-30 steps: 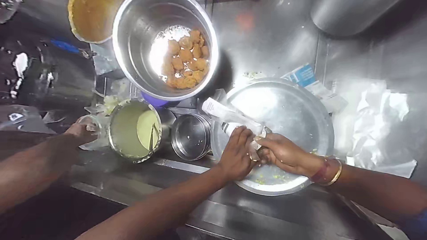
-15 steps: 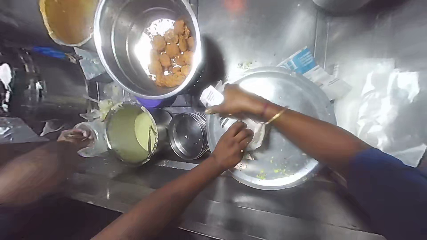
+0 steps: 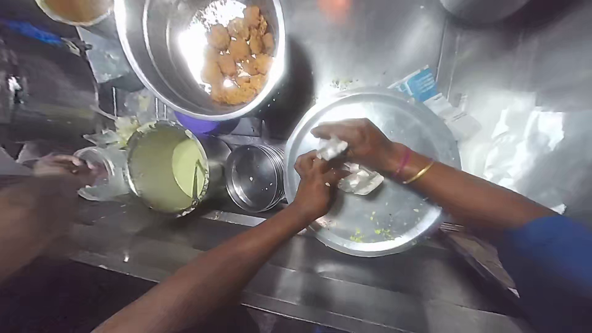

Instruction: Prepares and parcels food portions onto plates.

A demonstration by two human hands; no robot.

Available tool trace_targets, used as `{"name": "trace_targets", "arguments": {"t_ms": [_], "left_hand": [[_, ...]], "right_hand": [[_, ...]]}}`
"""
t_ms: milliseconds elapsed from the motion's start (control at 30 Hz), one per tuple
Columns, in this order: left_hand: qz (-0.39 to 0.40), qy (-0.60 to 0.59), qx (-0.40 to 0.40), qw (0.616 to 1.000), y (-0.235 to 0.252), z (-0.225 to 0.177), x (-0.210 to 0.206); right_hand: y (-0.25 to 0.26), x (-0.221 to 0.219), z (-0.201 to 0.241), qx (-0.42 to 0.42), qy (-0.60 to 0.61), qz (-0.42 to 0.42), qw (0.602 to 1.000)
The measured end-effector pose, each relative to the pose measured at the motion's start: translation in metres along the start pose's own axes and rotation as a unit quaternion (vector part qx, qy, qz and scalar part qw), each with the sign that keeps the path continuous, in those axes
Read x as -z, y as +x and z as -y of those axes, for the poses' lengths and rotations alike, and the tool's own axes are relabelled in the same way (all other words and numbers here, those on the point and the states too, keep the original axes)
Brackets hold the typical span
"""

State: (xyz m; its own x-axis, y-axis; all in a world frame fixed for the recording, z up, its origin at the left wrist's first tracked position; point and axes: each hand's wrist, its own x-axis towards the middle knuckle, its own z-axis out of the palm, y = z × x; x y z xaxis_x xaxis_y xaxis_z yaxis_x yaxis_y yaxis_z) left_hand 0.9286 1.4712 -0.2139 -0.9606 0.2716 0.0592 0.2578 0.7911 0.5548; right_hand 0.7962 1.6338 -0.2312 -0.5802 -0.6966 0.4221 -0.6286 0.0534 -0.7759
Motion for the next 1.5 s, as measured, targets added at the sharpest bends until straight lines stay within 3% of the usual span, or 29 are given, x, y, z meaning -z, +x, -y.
{"name": "trace_targets", "arguments": {"t_ms": [100, 233, 333, 400, 500, 567, 667, 767, 833, 1067, 1200, 1267, 1400, 1500], "left_hand": [[-0.042, 0.019, 0.080, 0.996, 0.000, -0.003, -0.003], [-0.060, 0.011, 0.192, 0.980, 0.002, 0.003, -0.001], [-0.028, 0.027, 0.191, 0.981, 0.003, 0.012, 0.000], [0.025, 0.023, 0.235, 0.971, 0.009, 0.013, 0.003], [0.129, 0.019, 0.304, 0.944, 0.023, 0.009, 0.011], [0.155, -0.003, 0.268, 0.951, 0.025, 0.014, 0.019], [0.181, -0.078, 0.123, 0.973, 0.007, 0.030, 0.035], [0.257, -0.010, 0.037, 0.966, -0.006, 0.026, 0.050], [0.264, 0.011, 0.001, 0.965, -0.008, 0.025, 0.050], [0.118, -0.169, -0.030, 0.978, -0.014, 0.039, 0.040], [0.082, -0.161, -0.030, 0.983, -0.007, 0.038, 0.038], [0.075, -0.132, 0.036, 0.988, -0.001, 0.031, 0.037], [0.082, -0.115, 0.328, 0.934, 0.019, 0.012, 0.034], [0.082, -0.080, 0.402, 0.908, 0.028, 0.018, 0.031]], "right_hand": [[-0.012, -0.002, 0.006, 0.068, -0.015, 0.008, 0.998], [-0.027, -0.001, 0.032, 0.034, -0.081, 0.082, 0.993], [-0.043, -0.003, 0.040, 0.042, -0.134, 0.160, 0.977], [-0.053, -0.008, 0.040, 0.057, -0.160, 0.197, 0.966], [-0.062, -0.018, 0.029, 0.070, -0.183, 0.165, 0.967], [-0.061, -0.018, 0.022, 0.083, -0.186, 0.144, 0.968], [-0.064, -0.016, 0.017, 0.093, -0.170, 0.127, 0.973], [-0.066, -0.016, 0.016, 0.090, -0.165, 0.124, 0.974], [-0.065, -0.015, 0.015, 0.088, -0.175, 0.124, 0.973], [-0.070, -0.014, 0.011, 0.080, -0.144, 0.095, 0.982], [-0.071, -0.015, 0.011, 0.081, -0.106, 0.088, 0.987], [-0.072, -0.015, 0.012, 0.081, -0.103, 0.090, 0.987], [-0.069, -0.016, 0.016, 0.099, -0.126, 0.099, 0.982], [-0.068, -0.019, 0.017, 0.103, -0.125, 0.114, 0.980]]}}
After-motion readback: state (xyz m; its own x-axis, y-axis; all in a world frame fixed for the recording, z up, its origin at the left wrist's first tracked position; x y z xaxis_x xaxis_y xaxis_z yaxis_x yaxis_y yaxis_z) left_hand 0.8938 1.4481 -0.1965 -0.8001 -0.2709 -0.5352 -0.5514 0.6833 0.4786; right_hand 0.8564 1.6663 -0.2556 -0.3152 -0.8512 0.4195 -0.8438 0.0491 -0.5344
